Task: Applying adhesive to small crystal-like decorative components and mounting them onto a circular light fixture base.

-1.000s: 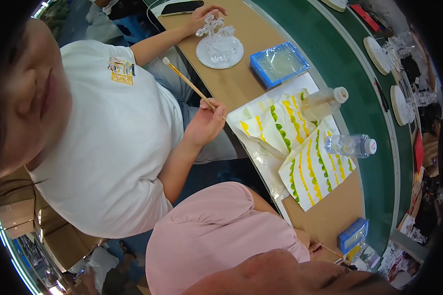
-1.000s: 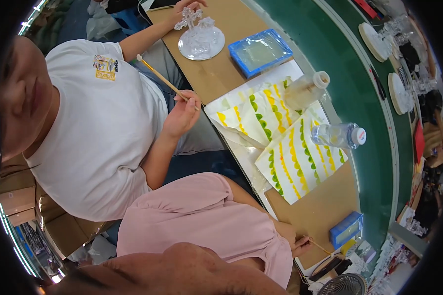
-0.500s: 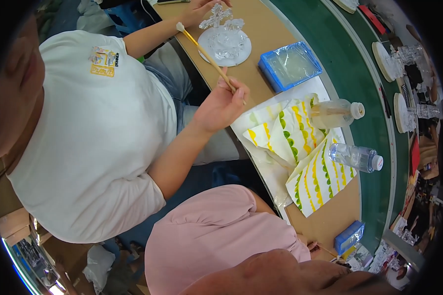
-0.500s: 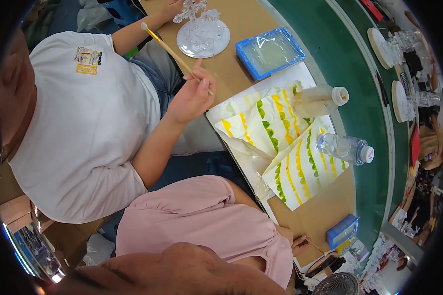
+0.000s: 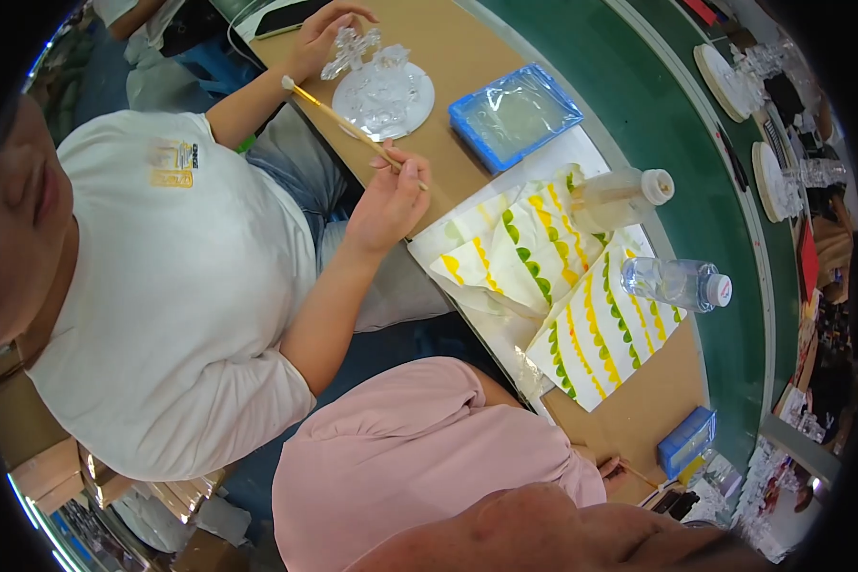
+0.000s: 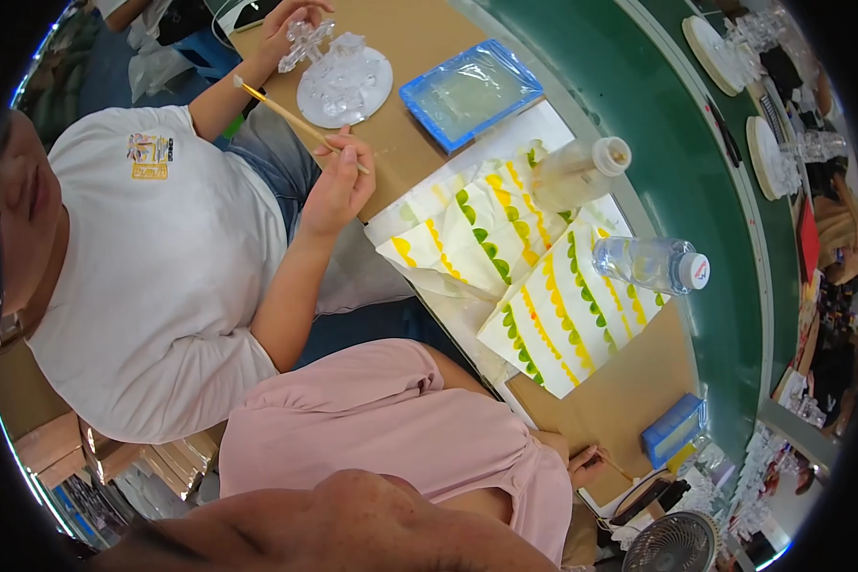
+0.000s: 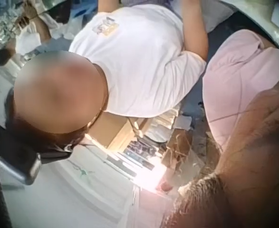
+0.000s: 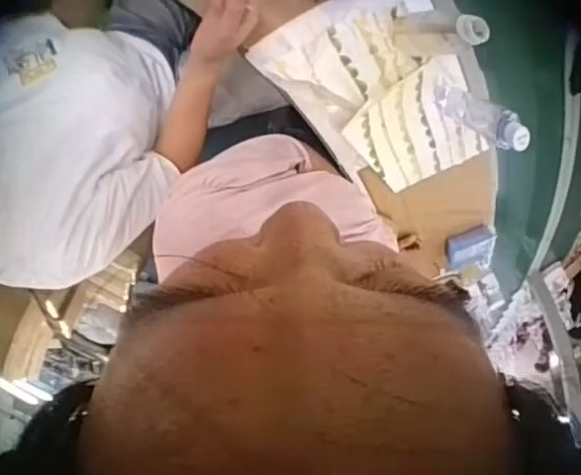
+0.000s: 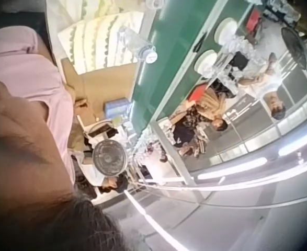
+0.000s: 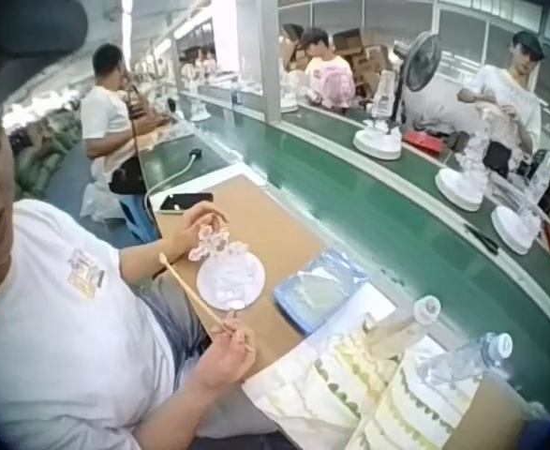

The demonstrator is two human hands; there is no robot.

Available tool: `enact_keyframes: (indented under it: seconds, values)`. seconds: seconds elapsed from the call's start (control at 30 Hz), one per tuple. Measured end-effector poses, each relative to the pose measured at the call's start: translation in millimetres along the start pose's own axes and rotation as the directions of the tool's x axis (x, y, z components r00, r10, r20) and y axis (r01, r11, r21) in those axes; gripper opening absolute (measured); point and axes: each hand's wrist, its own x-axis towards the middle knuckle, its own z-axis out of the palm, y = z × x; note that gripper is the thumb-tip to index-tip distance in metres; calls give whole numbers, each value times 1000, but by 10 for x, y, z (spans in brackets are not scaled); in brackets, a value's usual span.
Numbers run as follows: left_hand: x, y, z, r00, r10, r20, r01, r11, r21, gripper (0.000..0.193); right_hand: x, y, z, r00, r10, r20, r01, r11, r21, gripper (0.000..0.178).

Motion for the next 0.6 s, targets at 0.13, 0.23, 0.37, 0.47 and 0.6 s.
enact_keyframes:
  seconds: [0.13, 0.23, 0.37, 0.47, 0.6]
  values:
    - [177, -375, -255, 947, 280, -159, -319, 876, -362, 12, 295, 190, 705, 998, -36, -55, 45, 983, 178, 31]
    - [-119, -659, -378, 974, 169, -152, -126, 957, 260, 9, 317, -9, -25, 997, -12, -80, 26, 985, 173, 31]
    - [-141, -852, -451, 894, -418, -162, 212, 712, -669, 9, 323, -625, -1596, 996, -44, -74, 39, 997, -61, 27]
    - [285, -933, -492, 825, -560, 69, 189, 159, -969, 18, 312, -1080, -2577, 995, -71, -67, 51, 964, -261, 24]
    - [604, -868, -401, 802, -597, 11, 118, 140, -983, 23, 270, -1410, -3547, 996, -89, -17, 69, 864, -499, 20]
